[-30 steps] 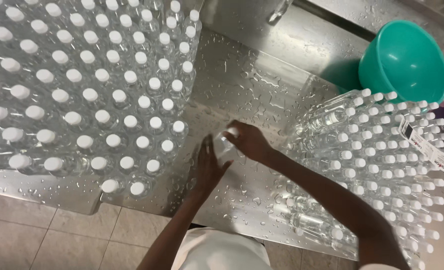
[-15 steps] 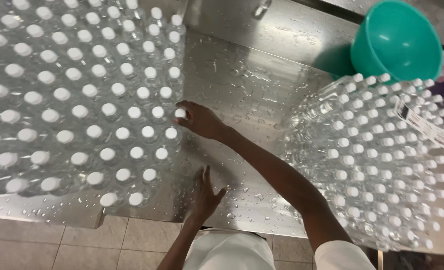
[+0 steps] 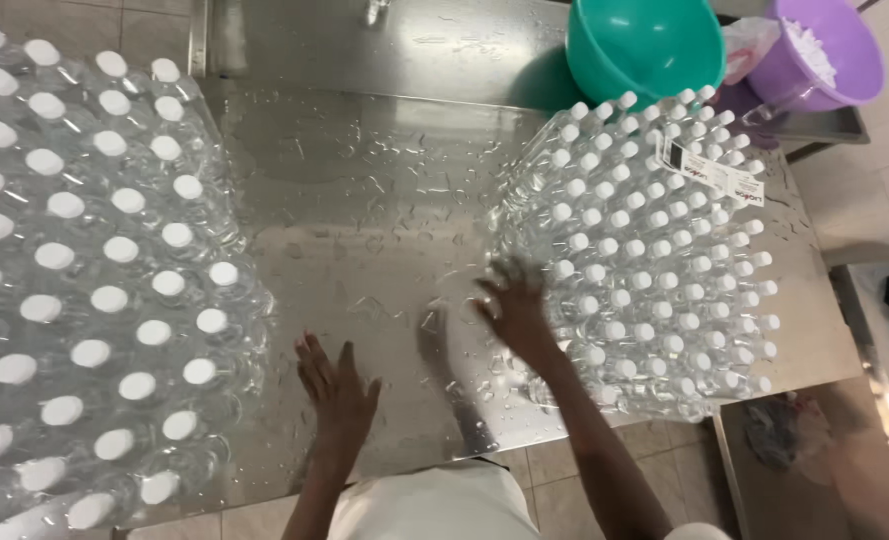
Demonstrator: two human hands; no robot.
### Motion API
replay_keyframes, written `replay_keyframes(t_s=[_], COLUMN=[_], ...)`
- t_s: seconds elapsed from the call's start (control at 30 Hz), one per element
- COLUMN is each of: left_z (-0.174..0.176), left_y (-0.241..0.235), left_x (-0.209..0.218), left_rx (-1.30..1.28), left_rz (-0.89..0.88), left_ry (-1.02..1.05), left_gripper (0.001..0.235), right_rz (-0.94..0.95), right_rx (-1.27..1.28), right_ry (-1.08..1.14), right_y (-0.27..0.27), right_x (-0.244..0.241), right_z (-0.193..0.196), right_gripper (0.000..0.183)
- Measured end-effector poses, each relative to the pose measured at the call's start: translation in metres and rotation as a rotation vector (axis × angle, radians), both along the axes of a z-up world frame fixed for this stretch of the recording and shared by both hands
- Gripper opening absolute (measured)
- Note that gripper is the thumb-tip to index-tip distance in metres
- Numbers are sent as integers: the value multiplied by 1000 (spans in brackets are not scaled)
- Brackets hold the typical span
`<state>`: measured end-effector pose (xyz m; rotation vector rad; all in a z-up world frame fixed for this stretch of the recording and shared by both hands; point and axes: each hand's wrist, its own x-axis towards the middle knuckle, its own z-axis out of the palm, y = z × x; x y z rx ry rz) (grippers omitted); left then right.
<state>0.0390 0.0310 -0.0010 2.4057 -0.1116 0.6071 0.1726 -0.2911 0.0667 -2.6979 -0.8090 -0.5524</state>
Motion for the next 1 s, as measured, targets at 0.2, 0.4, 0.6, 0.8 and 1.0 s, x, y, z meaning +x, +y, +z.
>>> replay_keyframes(t_s=[0.2,0.4,0.6,0.8,1.0], left_z=[-26,11,77,129,101], left_y=[-41,-76,-88,-68,-25], left_x=[-9,-2,23,41,32], left_rx=[140,82,-313,-321,-318], left_rz=[-108,-269,-369,-508,-446], left_ry=[164,474,674,589,1002], left_gripper=[93,95,112,142,100], right_rz=[-493,-279,-173,42,-22], right_rx=[-249,-305,-322,61,361], right_ry=[409,385,342,483,914], right_y=[-102,-109,-37,23,31], right_x=[13,29,-15,-49,-53], right_z=[75,51,97,172,103], right_gripper=[53,29,46,30,54])
